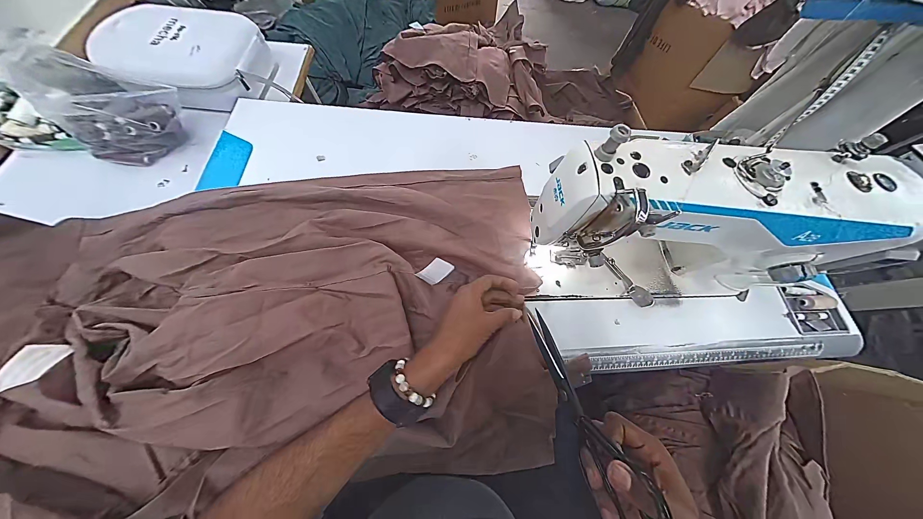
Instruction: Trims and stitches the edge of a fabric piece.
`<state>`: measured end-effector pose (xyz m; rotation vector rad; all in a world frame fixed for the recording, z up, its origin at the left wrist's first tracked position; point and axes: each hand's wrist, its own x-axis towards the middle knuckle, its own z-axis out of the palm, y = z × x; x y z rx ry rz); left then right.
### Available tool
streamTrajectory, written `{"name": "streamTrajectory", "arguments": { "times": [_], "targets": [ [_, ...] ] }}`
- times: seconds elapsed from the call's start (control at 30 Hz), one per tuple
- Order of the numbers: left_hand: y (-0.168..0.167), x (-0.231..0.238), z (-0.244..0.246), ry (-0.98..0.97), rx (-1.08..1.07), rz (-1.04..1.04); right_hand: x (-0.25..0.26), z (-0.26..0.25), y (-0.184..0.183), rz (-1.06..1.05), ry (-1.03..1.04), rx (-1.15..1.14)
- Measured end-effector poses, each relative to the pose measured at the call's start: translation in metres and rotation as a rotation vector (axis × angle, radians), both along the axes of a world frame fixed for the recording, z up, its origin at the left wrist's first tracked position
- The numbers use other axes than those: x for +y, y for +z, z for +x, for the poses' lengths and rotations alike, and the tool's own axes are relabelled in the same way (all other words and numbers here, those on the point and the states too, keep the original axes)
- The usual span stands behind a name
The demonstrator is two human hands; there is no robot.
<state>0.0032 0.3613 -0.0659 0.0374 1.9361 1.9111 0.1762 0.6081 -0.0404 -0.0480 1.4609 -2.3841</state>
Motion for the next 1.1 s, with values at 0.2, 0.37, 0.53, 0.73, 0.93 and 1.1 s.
{"name": "streamTrajectory", "arguments": {
  "times": [0.2,0.37,0.53,0.73,0.93,1.1],
  "targets": [
    [0.002,-0.049,0.001,-0.147,-0.314,0.308,0.000,-0.006,0.002,-0.002,0.073,-0.038],
    [0.001,-0.063,-0.007,-0.275,-0.326,0.373,-0.013,-0.023,-0.007,-0.033,0.131,-0.073],
    [-0.003,-0.067,-0.011,-0.275,-0.314,0.457,-0.008,-0.027,-0.003,0.001,0.137,-0.128],
    [-0.003,-0.067,-0.011,-0.335,-0.301,0.432,-0.021,-0.042,-0.005,-0.002,0.184,-0.072],
    [0.008,-0.066,0.023,-0.661,-0.024,0.162,-0.005,-0.034,0.019,0.141,0.257,-0.031],
    [0.054,-0.078,0.028,-1.069,0.286,0.182,0.049,-0.021,0.048,0.492,-0.249,-0.028]
  ]
}}
